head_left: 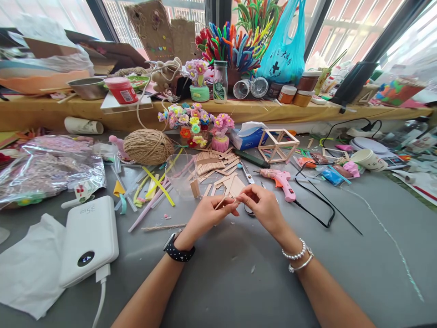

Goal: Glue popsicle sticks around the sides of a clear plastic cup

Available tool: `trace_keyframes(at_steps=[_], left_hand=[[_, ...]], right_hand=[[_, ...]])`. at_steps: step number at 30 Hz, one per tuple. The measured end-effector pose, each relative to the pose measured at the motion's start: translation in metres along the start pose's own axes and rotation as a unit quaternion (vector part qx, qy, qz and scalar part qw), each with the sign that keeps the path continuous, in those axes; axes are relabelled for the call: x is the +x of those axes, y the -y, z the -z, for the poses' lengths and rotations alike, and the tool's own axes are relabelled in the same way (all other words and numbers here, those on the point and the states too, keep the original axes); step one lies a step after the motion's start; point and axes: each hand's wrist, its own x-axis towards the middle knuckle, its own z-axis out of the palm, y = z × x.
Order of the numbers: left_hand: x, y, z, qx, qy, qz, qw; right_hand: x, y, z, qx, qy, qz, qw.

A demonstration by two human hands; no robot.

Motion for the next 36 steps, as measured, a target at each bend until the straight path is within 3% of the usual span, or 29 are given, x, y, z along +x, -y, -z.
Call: trace_keyframes(at_steps=[5,10,17,25,31,36], left_hand=[[0.000,0.001,-0.002,-0.049,-0.045,-0.003,0.998],[0.001,0.001,-0.003,-0.050,-0.027,0.002,0.998],[0.001,0.004,-0.005,0.044,-0.030,-0.026,0.998],[0.001,0.010,-0.006,0.103,-0.047,-0.057,0.992],[0.001,0.010,-0.006,0.090,-0.055,-0.059,0.993],[0.000,0.006,-0.005,0.039,-0.057,-0.051,0.996]], right_hand=[[0.000,-0.003,0.002,0.061,-0.041,-0.027,0.997],[-0.001,0.003,0.001,-0.005,-0.009,0.033,0.999],[-0.002,0.004,0.000,-0.052,0.042,0.072,0.995],[-0.001,0.002,0.000,-0.080,0.049,0.079,0.993],[-0.002,0.000,-0.004,-0.027,0.055,0.066,0.996],[-0.003,0.000,-0.008,0.053,0.064,0.008,0.997]])
